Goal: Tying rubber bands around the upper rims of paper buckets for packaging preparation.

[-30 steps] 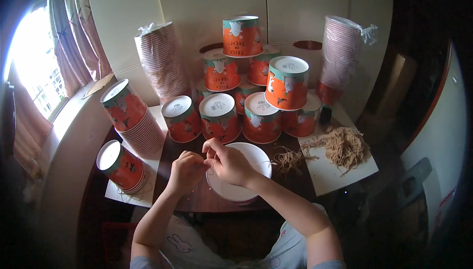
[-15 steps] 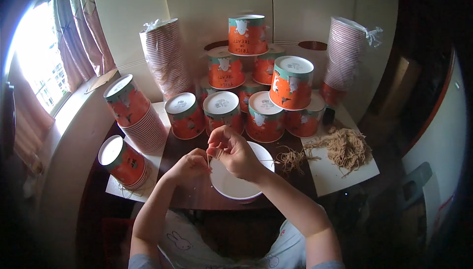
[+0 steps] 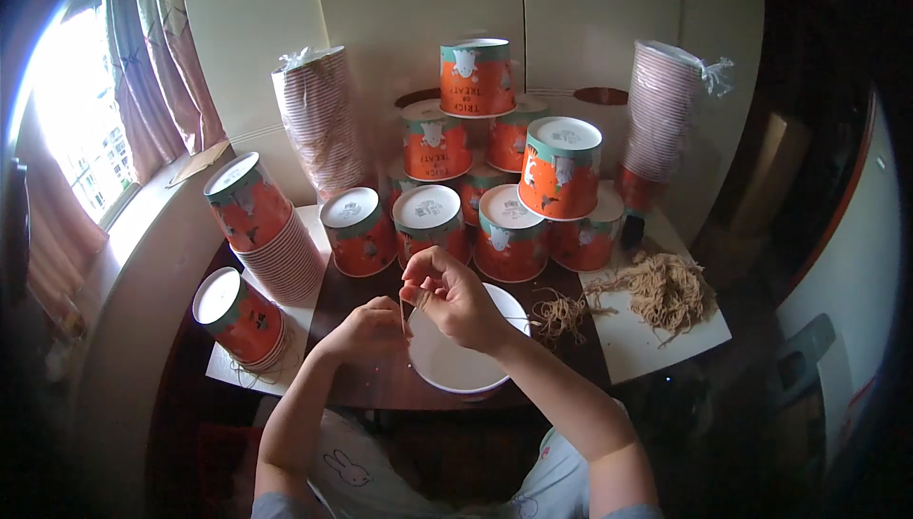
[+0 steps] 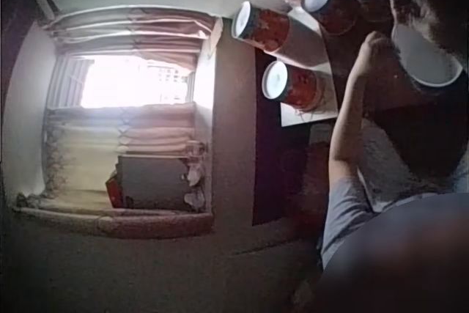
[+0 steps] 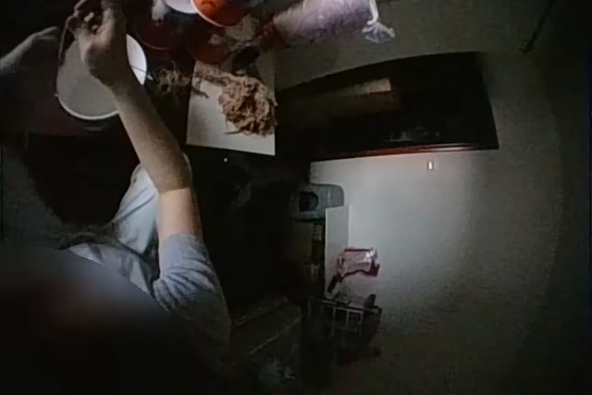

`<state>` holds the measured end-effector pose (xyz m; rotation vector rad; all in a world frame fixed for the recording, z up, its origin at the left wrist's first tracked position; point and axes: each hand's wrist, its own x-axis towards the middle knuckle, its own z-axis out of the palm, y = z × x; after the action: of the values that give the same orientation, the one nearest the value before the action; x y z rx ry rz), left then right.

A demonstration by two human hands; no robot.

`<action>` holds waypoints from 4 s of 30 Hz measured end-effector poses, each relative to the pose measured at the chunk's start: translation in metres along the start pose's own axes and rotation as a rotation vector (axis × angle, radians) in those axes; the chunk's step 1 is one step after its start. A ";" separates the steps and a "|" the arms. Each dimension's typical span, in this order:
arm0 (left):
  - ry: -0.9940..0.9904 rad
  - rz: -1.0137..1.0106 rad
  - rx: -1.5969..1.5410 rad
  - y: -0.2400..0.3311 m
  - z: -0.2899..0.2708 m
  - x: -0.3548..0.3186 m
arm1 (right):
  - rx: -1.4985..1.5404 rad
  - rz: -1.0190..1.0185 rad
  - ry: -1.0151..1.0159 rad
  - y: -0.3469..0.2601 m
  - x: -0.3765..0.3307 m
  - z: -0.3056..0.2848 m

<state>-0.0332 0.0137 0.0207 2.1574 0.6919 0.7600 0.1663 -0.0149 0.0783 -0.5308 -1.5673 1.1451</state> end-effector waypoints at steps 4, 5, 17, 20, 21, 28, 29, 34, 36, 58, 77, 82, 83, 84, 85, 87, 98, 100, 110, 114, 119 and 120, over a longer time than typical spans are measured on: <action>0.015 -0.065 0.011 -0.011 -0.001 -0.002 | 0.012 -0.038 0.017 -0.004 0.001 0.003; -0.018 -0.051 -0.033 -0.017 -0.002 -0.001 | 0.014 -0.038 0.017 -0.004 0.002 0.002; 0.192 -0.561 -0.367 -0.002 0.007 0.008 | -0.277 0.045 -0.091 -0.036 -0.005 -0.005; -0.111 -0.497 -0.225 0.006 0.011 0.012 | -0.336 -0.026 -0.111 -0.048 -0.010 0.007; -0.092 -0.533 -0.309 0.018 0.010 0.010 | -0.365 -0.046 -0.114 -0.052 -0.012 0.012; 0.502 -0.422 0.141 0.051 -0.047 -0.053 | -0.444 -0.197 -0.418 -0.066 -0.031 0.054; 0.636 -0.325 0.365 0.050 -0.064 -0.077 | -0.426 -0.286 -0.478 -0.062 -0.029 0.066; 1.183 -0.140 1.223 0.065 -0.121 -0.155 | -0.720 -0.622 -0.543 0.000 -0.006 0.139; 1.222 -0.200 1.428 0.053 -0.137 -0.188 | -0.735 -0.713 -0.528 0.035 0.006 0.179; 1.116 -0.452 1.649 -0.099 -0.166 -0.252 | -0.634 0.050 -0.773 0.163 0.048 0.267; 1.341 -0.260 1.312 -0.071 -0.095 -0.231 | -0.356 0.003 -0.997 0.130 -0.024 0.168; 0.964 -0.086 1.139 -0.005 -0.087 -0.083 | -0.566 0.118 -1.060 0.075 -0.054 0.072; 0.897 0.002 1.184 -0.007 -0.090 -0.056 | -0.646 0.147 -1.034 0.073 -0.059 0.059; 0.800 0.003 1.184 -0.023 -0.093 -0.033 | -0.655 0.148 -1.024 0.071 -0.062 0.049; 0.735 -0.033 1.222 -0.036 -0.092 -0.006 | -0.651 0.206 -0.950 0.070 -0.067 0.038; 0.640 -0.121 1.269 -0.077 -0.093 0.035 | -0.661 0.255 -0.857 0.066 -0.069 0.022; 0.603 -0.398 0.917 -0.071 -0.087 0.039 | -0.824 0.219 -0.461 0.062 -0.080 -0.049; 0.735 -0.371 0.657 -0.038 -0.086 0.014 | -0.757 0.161 -0.345 0.050 -0.078 -0.054; 0.432 -0.273 -0.882 0.008 -0.040 -0.027 | -0.215 0.120 0.260 0.060 -0.064 -0.068; 0.428 -0.312 -1.021 -0.007 -0.009 -0.013 | -0.125 0.195 0.267 0.041 -0.065 -0.065; 0.500 -0.495 -1.102 -0.024 0.025 -0.012 | -0.453 -0.028 0.363 0.012 -0.074 -0.065; 0.434 -0.530 -1.073 -0.024 0.029 -0.008 | -0.350 -0.025 0.385 0.019 -0.073 -0.072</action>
<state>-0.0243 0.0092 -0.0160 0.8023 0.7701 0.9937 0.2521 -0.0366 0.0234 -0.9033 -1.4309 0.6967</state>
